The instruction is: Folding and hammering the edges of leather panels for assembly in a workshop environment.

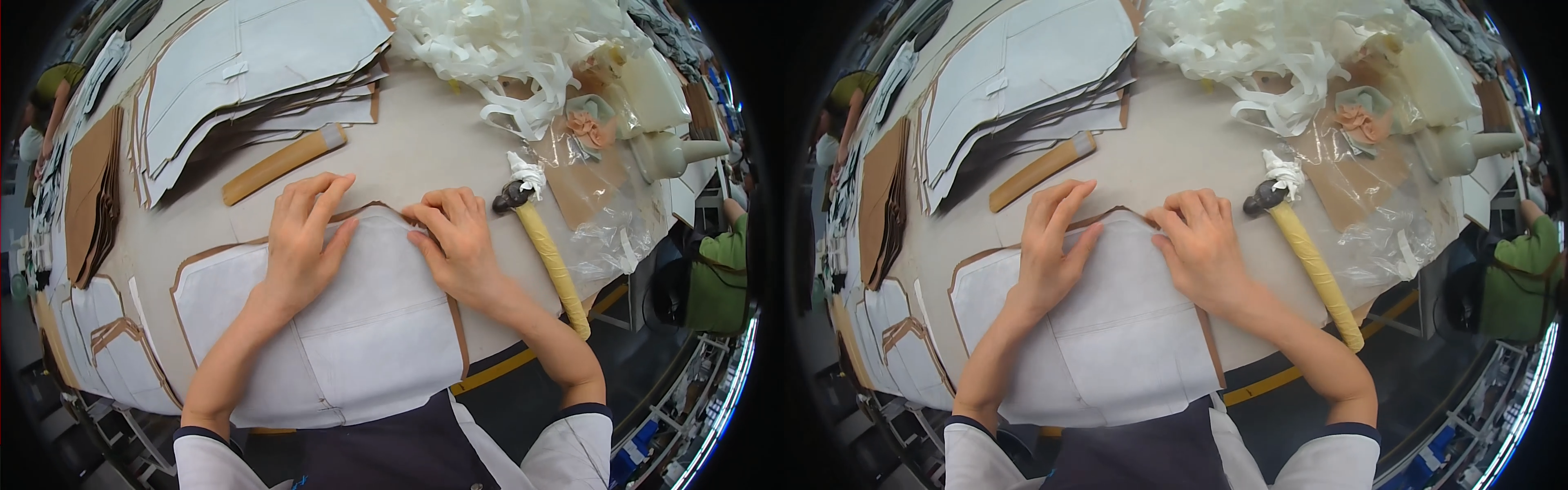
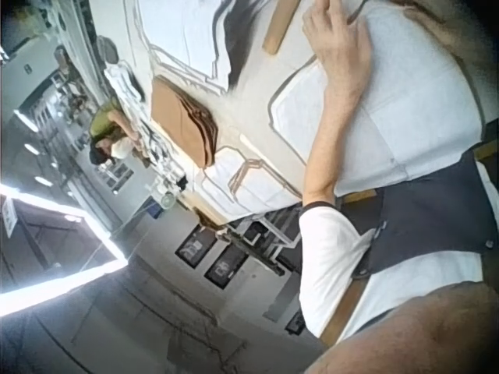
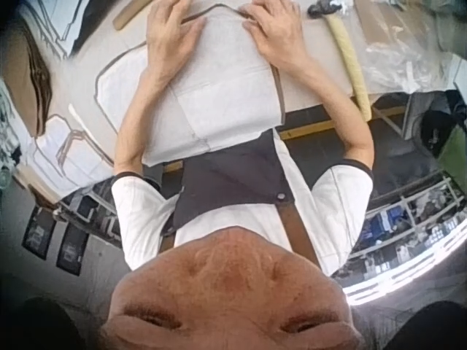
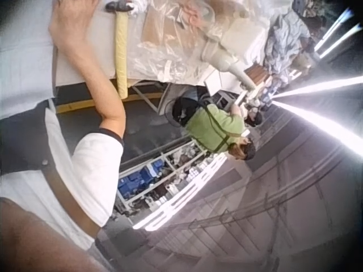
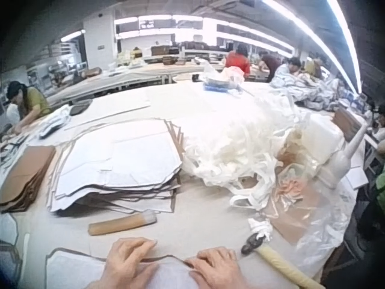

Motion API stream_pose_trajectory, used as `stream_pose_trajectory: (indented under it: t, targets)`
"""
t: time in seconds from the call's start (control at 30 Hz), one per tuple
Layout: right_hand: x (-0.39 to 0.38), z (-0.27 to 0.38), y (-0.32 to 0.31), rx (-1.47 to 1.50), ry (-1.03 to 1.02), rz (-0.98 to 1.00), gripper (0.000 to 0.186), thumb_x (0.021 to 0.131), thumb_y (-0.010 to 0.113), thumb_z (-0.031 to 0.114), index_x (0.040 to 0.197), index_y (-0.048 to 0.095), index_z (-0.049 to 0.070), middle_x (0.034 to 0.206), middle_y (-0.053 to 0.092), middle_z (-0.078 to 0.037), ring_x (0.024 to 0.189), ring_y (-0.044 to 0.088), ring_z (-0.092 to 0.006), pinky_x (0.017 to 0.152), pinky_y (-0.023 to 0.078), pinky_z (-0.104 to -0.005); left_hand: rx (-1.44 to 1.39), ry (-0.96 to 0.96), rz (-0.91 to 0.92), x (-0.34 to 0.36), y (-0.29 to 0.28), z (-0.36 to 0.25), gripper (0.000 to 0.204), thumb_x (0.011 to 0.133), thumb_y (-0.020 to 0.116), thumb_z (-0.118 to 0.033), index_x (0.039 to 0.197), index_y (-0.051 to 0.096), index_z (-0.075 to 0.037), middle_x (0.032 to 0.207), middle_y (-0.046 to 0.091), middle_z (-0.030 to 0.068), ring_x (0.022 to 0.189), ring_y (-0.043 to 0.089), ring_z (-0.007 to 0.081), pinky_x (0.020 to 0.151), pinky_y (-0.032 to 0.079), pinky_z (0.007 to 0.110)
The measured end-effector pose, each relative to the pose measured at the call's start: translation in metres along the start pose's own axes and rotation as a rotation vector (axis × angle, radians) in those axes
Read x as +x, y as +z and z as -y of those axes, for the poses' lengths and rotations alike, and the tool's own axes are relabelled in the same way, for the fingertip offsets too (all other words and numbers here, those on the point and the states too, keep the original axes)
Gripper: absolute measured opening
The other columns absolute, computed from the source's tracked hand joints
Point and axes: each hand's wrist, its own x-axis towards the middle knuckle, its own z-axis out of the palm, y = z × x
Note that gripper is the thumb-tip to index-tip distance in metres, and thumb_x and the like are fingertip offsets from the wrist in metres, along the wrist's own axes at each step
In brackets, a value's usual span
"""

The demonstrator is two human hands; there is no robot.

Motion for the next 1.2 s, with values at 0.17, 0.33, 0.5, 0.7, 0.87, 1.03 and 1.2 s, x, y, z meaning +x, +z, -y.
stream_pose_trajectory:
  t: [0.17,0.33,0.5,0.7,0.87,1.03,1.2]
  targets:
    - [0.002,0.006,0.013,-0.018,-0.007,-0.058,0.038,0.079,0.073,-0.001,0.117,0.069,0.002,0.108,0.059,-0.01,0.103,0.055,-0.0296,0.09,0.039,-0.0429,0.006,0.005,0.093,-0.011,0.002,0.006,0.042,0.085,0.077,0.003,0.126,0.071,-0.002,0.118,0.067,0.0111,0.107,0.061,0.0273,0.091,0.051,0.038]
    - [-0.008,0.009,0.019,-0.424,-0.213,-0.036,0.038,0.077,0.071,0.001,0.114,0.068,-0.007,0.12,0.062,-0.015,0.119,0.055,-0.0335,0.099,0.039,-0.0475,0.077,0.121,0.005,-0.01,0.016,0.003,0.041,0.082,0.075,0.004,0.123,0.071,-0.002,0.111,0.068,0.0102,0.1,0.062,0.0294,0.087,0.052,0.04]
    - [-0.006,0.027,-0.008,-0.519,-0.193,0.028,0.034,0.078,0.074,0.005,0.109,0.067,-0.007,0.128,0.061,-0.018,0.133,0.052,-0.0388,0.105,0.039,-0.0539,0.052,0.099,-0.041,-0.017,0.014,-0.001,0.042,0.082,0.075,0.004,0.123,0.069,-0.002,0.112,0.069,0.0108,0.102,0.064,0.0311,0.088,0.054,0.043]
    - [0.104,0.02,-0.001,-0.191,-0.279,0.017,0.032,0.086,0.077,0.013,0.114,0.067,0.001,0.132,0.06,-0.017,0.131,0.054,-0.0361,0.106,0.043,-0.0499,0.029,0.019,-0.085,-0.028,0.013,-0.01,0.042,0.082,0.075,0.003,0.123,0.068,-0.002,0.115,0.07,0.0123,0.107,0.065,0.0316,0.091,0.054,0.043]
    - [0.166,0.009,0.097,-0.085,-0.538,0.195,0.042,0.084,0.083,0.02,0.119,0.066,0.004,0.126,0.061,-0.013,0.116,0.058,-0.0322,0.098,0.048,-0.0434,0.112,0.013,-0.09,-0.032,0.012,-0.014,0.043,0.081,0.074,0.004,0.124,0.07,0.0,0.118,0.073,0.0108,0.108,0.066,0.0303,0.091,0.054,0.043]
    - [0.182,0.019,0.117,-0.091,-0.597,0.277,0.035,0.085,0.082,0.018,0.112,0.065,0.002,0.118,0.061,-0.012,0.111,0.059,-0.0305,0.09,0.052,-0.0409,0.205,0.079,-0.085,-0.036,0.015,-0.018,0.038,0.079,0.072,0.005,0.117,0.072,0.001,0.123,0.074,0.0099,0.11,0.066,0.0302,0.092,0.054,0.042]
    - [0.15,-0.004,0.036,0.102,-0.378,0.23,0.036,0.087,0.08,0.016,0.118,0.066,0.004,0.11,0.06,-0.012,0.091,0.064,-0.0284,0.075,0.054,-0.0384,0.189,0.064,-0.073,-0.04,0.009,-0.014,0.035,0.078,0.072,0.004,0.113,0.073,0.0,0.126,0.073,0.0099,0.112,0.065,0.0298,0.093,0.054,0.042]
